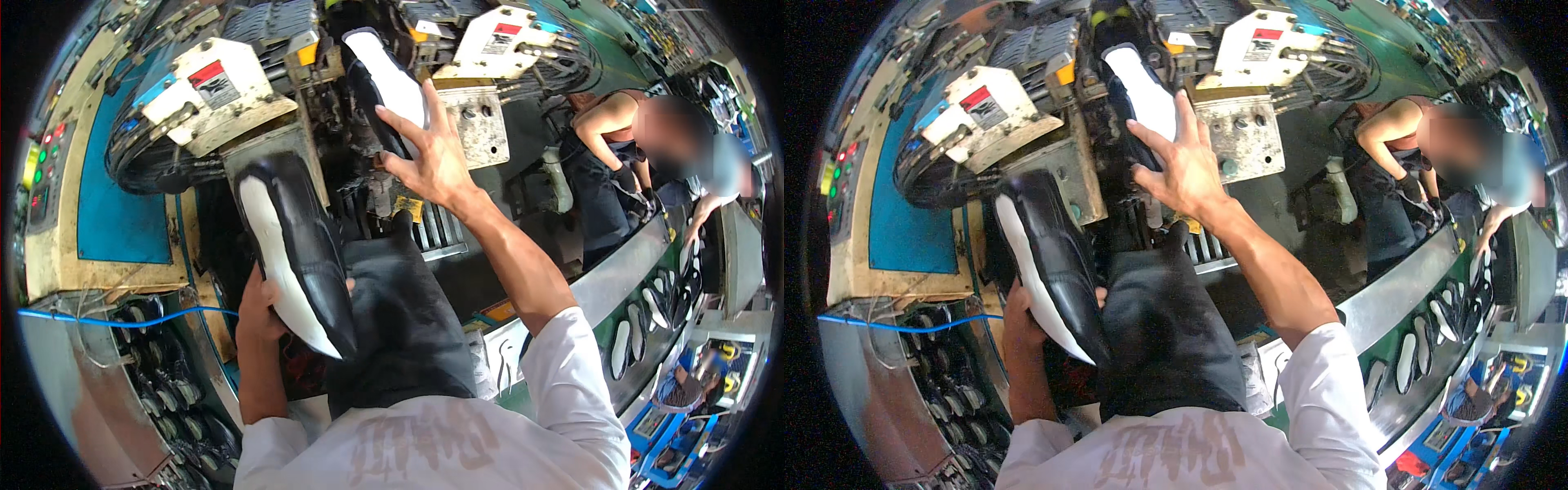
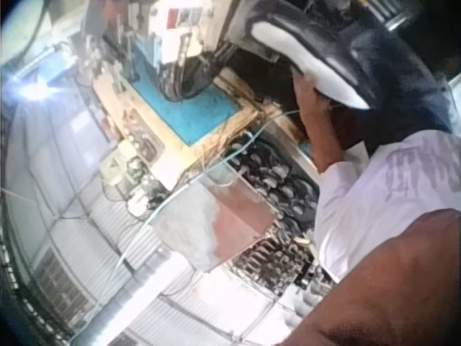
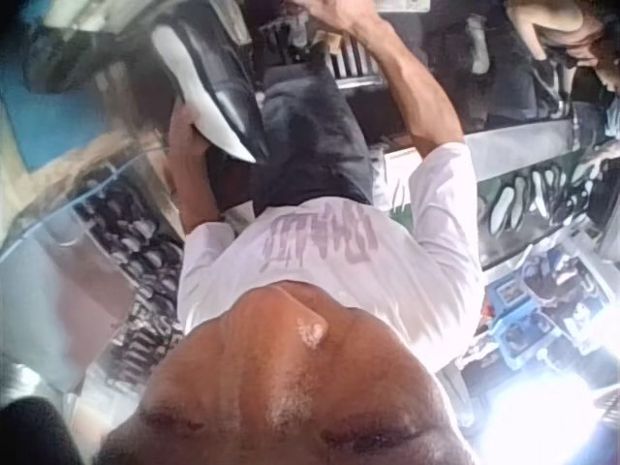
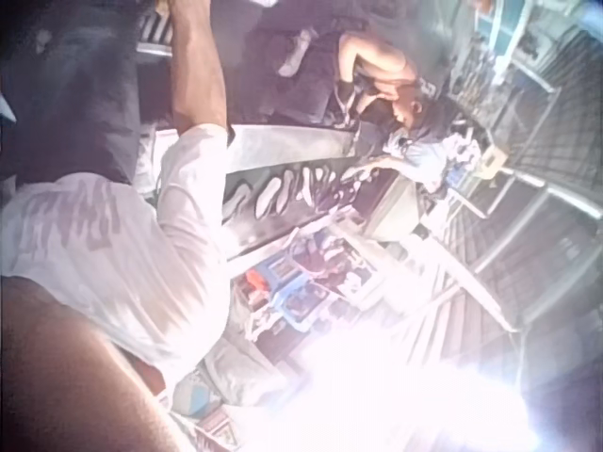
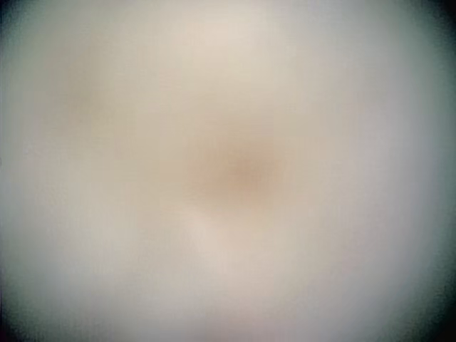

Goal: Manually lasting and shaping shoes at an industrial production line using specialized machinery and tools.

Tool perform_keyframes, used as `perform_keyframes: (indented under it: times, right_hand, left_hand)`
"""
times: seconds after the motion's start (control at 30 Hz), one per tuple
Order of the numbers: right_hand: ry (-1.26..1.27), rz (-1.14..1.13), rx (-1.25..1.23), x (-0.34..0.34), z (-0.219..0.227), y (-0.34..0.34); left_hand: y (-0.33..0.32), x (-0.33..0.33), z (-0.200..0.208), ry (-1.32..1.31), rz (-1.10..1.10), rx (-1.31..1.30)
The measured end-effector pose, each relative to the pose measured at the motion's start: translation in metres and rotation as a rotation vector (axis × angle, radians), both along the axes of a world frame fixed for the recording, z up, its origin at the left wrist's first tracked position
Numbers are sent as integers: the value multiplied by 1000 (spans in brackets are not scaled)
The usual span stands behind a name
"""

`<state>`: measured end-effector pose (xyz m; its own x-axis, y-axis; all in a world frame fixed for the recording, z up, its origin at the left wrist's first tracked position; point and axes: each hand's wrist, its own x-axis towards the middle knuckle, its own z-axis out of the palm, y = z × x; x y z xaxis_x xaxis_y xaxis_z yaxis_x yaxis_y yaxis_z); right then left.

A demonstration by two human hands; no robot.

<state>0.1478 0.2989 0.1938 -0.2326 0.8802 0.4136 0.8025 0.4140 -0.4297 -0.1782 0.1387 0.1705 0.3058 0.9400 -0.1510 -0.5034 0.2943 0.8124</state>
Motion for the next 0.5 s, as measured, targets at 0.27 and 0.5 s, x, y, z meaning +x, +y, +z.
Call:
perform_keyframes:
  times: [0.27, 0.5]
  right_hand:
    - [-76, -48, 185, -52, -25, -15]
    - [-158, -30, 265, -60, -27, -18]
  left_hand:
    - [-47, 33, 5, -351, 169, -339]
    - [-29, 36, -26, -91, 106, -178]
